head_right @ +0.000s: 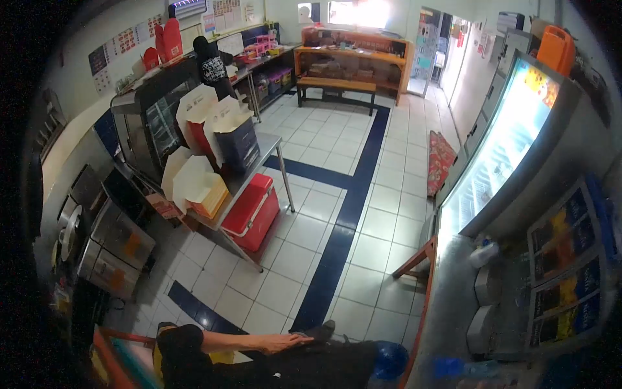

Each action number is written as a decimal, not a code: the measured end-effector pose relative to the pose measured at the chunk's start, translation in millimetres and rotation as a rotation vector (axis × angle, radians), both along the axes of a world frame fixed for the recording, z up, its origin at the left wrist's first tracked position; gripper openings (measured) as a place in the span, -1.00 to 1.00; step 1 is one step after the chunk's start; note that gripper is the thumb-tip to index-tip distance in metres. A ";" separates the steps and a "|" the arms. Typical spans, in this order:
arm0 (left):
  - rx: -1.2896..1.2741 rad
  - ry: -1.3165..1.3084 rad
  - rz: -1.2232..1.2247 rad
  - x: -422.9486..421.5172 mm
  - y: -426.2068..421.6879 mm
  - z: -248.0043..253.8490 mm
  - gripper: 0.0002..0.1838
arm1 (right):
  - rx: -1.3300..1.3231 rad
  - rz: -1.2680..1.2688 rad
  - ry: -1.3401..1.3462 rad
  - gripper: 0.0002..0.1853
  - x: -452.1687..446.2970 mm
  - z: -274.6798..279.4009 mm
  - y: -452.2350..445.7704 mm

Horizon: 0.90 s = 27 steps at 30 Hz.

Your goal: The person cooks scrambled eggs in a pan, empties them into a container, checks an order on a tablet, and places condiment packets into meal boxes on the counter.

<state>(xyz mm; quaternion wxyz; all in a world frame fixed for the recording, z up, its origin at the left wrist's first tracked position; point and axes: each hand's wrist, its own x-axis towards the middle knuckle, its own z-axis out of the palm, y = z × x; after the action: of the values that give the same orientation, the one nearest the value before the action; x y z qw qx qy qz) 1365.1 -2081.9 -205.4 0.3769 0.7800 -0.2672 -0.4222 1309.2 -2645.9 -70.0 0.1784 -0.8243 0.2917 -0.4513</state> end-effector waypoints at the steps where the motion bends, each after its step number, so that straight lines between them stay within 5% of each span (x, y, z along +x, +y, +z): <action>1: -0.008 -0.057 -0.011 -0.3 -3.0 -12.5 0.05 | -0.017 0.124 -0.030 0.02 20.5 24.6 7.4; 5: -0.023 -0.212 0.003 -14.7 -15.8 -47.9 -0.06 | -0.129 0.616 -0.166 -0.01 90.7 9.7 -75.9; 8: 0.018 -0.065 0.069 -16.7 -33.1 -25.3 -0.14 | -0.068 0.896 -0.163 -0.08 142.9 113.2 43.7; 13: -0.016 -0.178 0.196 -50.9 -52.7 -58.0 -0.22 | 0.025 1.476 -0.218 -0.17 177.2 206.7 156.1; 17: -0.207 -0.145 0.324 -75.2 -72.6 -45.6 -0.27 | 0.207 1.634 -0.259 -0.20 151.1 217.0 195.7; 21: -0.018 -0.060 0.389 -87.9 -94.3 -35.0 -0.25 | 0.213 1.666 -0.144 -0.23 132.0 220.8 209.5; 24: -0.054 -0.115 0.478 -100.0 -104.7 -41.6 -0.24 | 0.182 1.789 -0.417 -0.26 142.0 224.0 214.7; 27: -0.072 -0.153 0.531 -105.0 -116.9 -37.6 -0.24 | 0.441 2.469 -0.363 -0.39 144.4 245.6 205.3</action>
<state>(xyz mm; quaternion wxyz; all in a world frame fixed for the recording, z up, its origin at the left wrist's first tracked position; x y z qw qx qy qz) 1260.2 -2198.7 -243.0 0.4806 0.8383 -0.0956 -0.2389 1453.6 -2440.5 175.6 0.6497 -0.4265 -0.6285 -0.0332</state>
